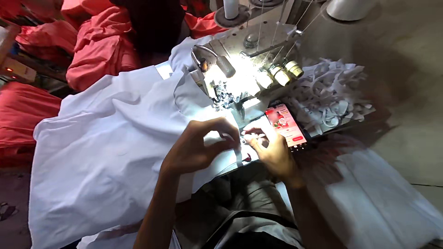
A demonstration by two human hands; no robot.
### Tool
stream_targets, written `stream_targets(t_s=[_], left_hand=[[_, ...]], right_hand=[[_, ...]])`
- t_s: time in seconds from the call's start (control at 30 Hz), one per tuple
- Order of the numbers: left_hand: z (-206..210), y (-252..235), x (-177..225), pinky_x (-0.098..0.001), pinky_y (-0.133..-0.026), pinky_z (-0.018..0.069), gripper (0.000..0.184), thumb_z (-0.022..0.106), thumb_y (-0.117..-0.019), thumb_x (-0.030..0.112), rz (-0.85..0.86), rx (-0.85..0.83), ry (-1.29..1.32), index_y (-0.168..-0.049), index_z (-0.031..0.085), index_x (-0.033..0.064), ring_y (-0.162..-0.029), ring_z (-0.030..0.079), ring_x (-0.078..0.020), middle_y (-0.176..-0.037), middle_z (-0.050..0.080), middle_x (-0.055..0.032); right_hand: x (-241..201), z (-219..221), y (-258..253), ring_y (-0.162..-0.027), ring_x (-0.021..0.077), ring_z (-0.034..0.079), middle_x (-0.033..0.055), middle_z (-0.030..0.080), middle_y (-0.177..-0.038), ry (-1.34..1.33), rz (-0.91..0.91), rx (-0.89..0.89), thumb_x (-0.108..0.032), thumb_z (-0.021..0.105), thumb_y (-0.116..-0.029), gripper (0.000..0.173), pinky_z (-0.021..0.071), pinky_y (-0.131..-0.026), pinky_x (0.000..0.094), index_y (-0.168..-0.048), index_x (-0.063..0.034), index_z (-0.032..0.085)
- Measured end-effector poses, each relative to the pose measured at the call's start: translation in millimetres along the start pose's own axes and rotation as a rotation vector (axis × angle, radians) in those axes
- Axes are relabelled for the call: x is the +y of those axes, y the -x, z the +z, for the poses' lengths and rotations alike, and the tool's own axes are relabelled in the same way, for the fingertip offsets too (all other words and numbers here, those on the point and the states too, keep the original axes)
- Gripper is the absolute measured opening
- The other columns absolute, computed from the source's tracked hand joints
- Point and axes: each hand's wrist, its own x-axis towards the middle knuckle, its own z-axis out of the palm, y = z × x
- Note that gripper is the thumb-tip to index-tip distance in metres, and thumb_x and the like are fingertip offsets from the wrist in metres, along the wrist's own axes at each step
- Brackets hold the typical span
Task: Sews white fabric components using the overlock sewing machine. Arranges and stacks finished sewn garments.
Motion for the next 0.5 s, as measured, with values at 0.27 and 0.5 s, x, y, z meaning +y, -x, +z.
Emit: stream_targets(t_s=[0.27,0.5], left_hand=[[16,-14,-10,-0.0289,-0.082,0.0565,0.018,0.069,-0.0884,0.01,-0.158,0.178,-0.575,-0.105,0.074,0.0131,-0.093,0.066,-0.0084,-0.099,0.071,0.0039],[20,-10,-26,-0.0231,-0.078,0.0569,0.014,0.074,-0.0857,0.012,-0.214,0.334,-0.552,-0.099,0.073,0.0109,-0.088,0.065,-0.005,-0.097,0.068,0.0027]], right_hand=[[12,33,-6,-0.077,0.0069,0.066,0.0037,0.067,-0.091,-0.445,-0.039,0.017,0.003,0.068,-0.0855,0.023,0.0586,-0.07,0.0216,-0.107,0.0004,0.062],[2,34,8,-0.084,0.005,0.069,0.0048,0.073,-0.096,-0.487,-0.012,0.063,0.001,0.061,-0.0963,0.014,0.0598,-0.077,0.0192,-0.107,0.003,0.07]])
